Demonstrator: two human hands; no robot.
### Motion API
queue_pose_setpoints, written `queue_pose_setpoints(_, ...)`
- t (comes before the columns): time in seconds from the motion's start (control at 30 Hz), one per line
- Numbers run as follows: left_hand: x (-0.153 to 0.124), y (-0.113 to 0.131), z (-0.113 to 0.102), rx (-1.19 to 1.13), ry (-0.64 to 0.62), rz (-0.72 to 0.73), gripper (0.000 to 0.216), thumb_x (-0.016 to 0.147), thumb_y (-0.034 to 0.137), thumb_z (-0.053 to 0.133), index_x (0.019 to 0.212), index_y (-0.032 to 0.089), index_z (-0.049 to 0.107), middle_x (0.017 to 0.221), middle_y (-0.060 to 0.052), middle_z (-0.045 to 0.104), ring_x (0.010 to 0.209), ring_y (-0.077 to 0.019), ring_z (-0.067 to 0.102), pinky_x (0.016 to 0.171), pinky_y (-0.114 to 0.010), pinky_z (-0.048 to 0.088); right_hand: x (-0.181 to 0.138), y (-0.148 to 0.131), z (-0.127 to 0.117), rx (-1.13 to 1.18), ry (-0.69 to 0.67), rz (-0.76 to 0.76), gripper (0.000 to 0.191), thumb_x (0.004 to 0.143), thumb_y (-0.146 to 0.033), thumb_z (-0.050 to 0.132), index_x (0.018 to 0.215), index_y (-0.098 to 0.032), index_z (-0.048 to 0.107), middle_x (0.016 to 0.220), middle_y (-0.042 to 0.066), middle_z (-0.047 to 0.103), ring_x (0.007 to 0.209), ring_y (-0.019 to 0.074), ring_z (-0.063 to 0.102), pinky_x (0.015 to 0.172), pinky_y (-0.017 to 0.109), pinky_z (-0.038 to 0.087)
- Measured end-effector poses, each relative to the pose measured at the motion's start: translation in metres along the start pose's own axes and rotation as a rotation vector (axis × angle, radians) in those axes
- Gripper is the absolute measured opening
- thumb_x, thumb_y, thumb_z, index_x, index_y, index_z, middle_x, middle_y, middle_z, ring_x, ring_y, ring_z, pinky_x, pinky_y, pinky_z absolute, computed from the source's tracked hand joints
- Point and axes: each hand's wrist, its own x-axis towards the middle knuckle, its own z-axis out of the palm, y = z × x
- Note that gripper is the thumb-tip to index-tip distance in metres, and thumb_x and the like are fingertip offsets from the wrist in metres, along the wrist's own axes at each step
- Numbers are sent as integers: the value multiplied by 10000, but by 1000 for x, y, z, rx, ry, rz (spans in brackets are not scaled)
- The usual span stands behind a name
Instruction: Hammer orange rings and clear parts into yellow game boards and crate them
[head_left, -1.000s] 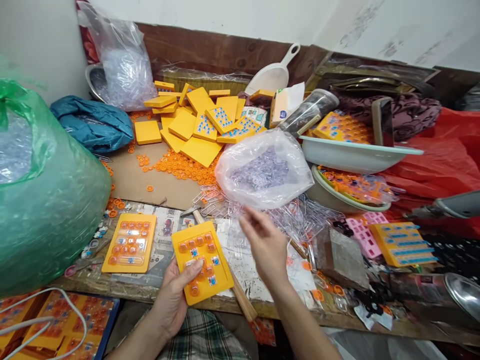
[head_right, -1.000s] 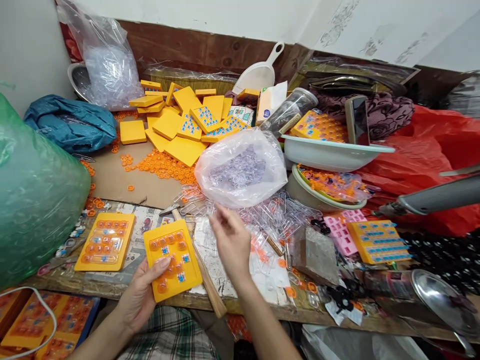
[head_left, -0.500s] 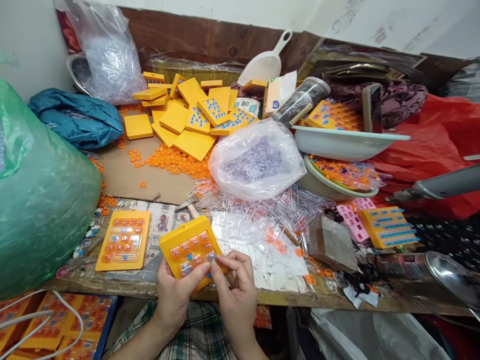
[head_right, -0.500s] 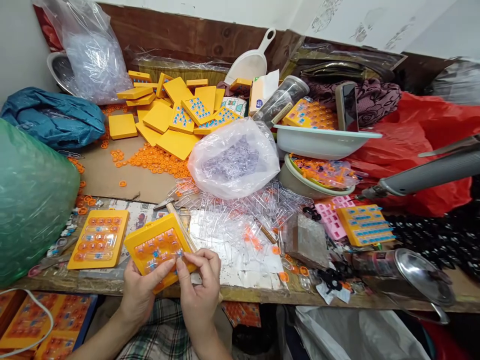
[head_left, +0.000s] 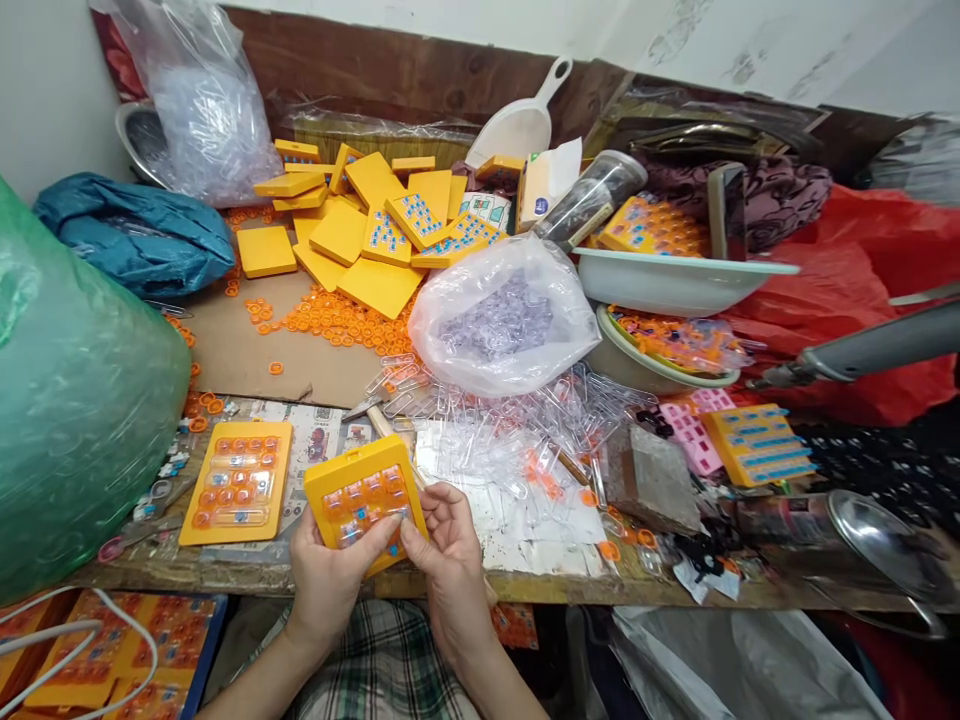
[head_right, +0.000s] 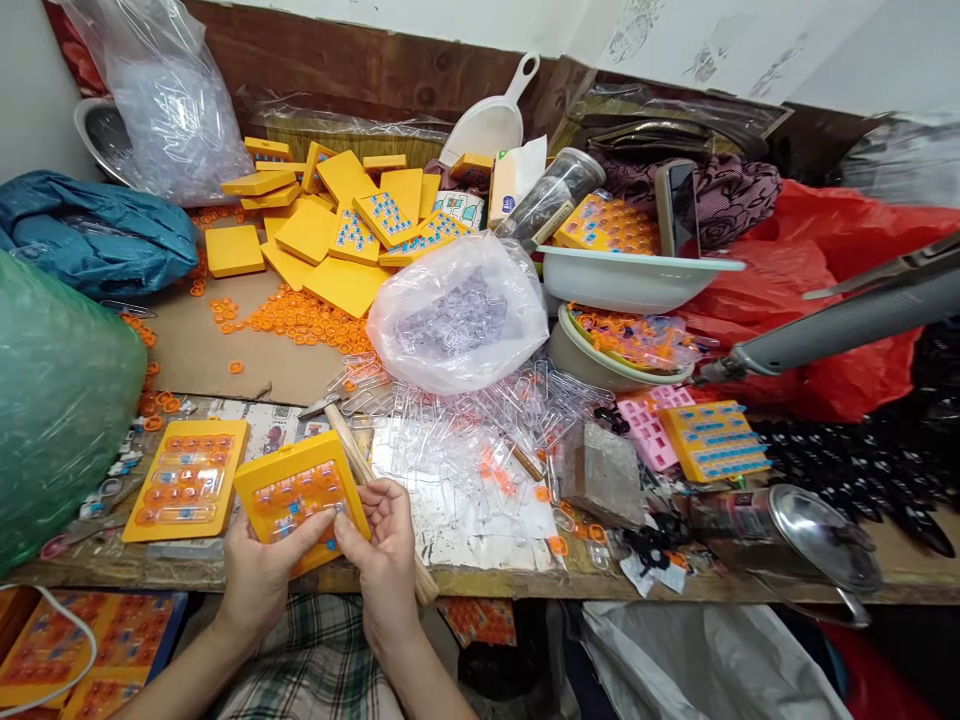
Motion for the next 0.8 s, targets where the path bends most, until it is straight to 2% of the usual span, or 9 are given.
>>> queue_pose_setpoints(0.17, -7, 7, -3, 55, 15, 7, 458, 505, 286, 858, 868, 123, 632, 800, -75, 737, 686, -224, 703, 634, -291, 586, 2, -8, -3, -90, -167, 81, 432, 746, -320, 743, 1152, -243, 619, 1133, 51, 659, 1072, 225, 600, 935, 348, 464)
queue_pose_setpoints(0.23, -10, 7, -4, 75, 28, 2, 471, 484, 288, 866, 856, 118, 632, 785, -80, 737, 671, -227, 704, 623, -289, 587, 2, -9, -5, -112, -227, 82, 427, 757, -349, 730, 1159, -239, 637, 1150, 58, 663, 1081, 247, 604, 935, 365, 474)
queue_pose_setpoints(0.3, -10, 5, -5, 73, 10, -25, 487, 490, 298, 865, 874, 116, 628, 802, -87, 738, 679, -231, 704, 627, -295, 588, 3, -6, -5, -181, -241, 18, 405, 784, -369, 699, 1160, -231, 642, 1121, 63, 678, 1041, 253, 627, 898, 367, 502)
queue_pose_setpoints(0.47, -3, 5, -7, 44, -9, -111, 521, 520, 294, 865, 939, 118, 612, 877, -90, 735, 752, -236, 707, 696, -308, 587, 9, 2, -2, -521, -293, -228, 357, 917, -411, 498, 1197, -225, 617, 1039, 60, 707, 881, 213, 686, 770, 334, 565)
queue_pose_setpoints(0.6, 5, 19, -8, -231, -114, -292, 569, 589, 238, 841, 1083, 136, 578, 1008, -105, 722, 901, -267, 699, 812, -372, 577, 37, -14, -10, -743, -289, -355, 343, 886, -393, 545, 1177, -243, 646, 900, 42, 710, 744, 191, 672, 672, 314, 562)
queue_pose_setpoints(0.63, 6, 23, -9, -303, -146, -339, 583, 609, 226, 831, 1121, 145, 564, 1034, -107, 717, 925, -275, 694, 829, -397, 573, 47, -21, -12, -809, -254, -405, 352, 881, -370, 549, 1196, -236, 635, 923, 55, 701, 770, 200, 662, 700, 331, 553)
queue_pose_setpoints(0.7, 8, 28, -10, -409, -199, -419, 577, 662, 214, 801, 1176, 164, 544, 1085, -107, 705, 963, -285, 683, 853, -437, 565, 71, -33, -14, -945, -171, -513, 347, 885, -280, 529, 1213, -215, 622, 1091, 105, 660, 985, 251, 609, 877, 409, 480)
queue_pose_setpoints(0.8, 9, 34, -12, -491, -196, -520, 504, 738, 222, 743, 1202, 180, 552, 1137, -103, 687, 992, -280, 674, 877, -446, 559, 101, -43, -10, -1128, -192, -629, 340, 831, -85, 497, 1070, -228, 694, 1170, 108, 647, 1170, 297, 492, 1016, 490, 318)
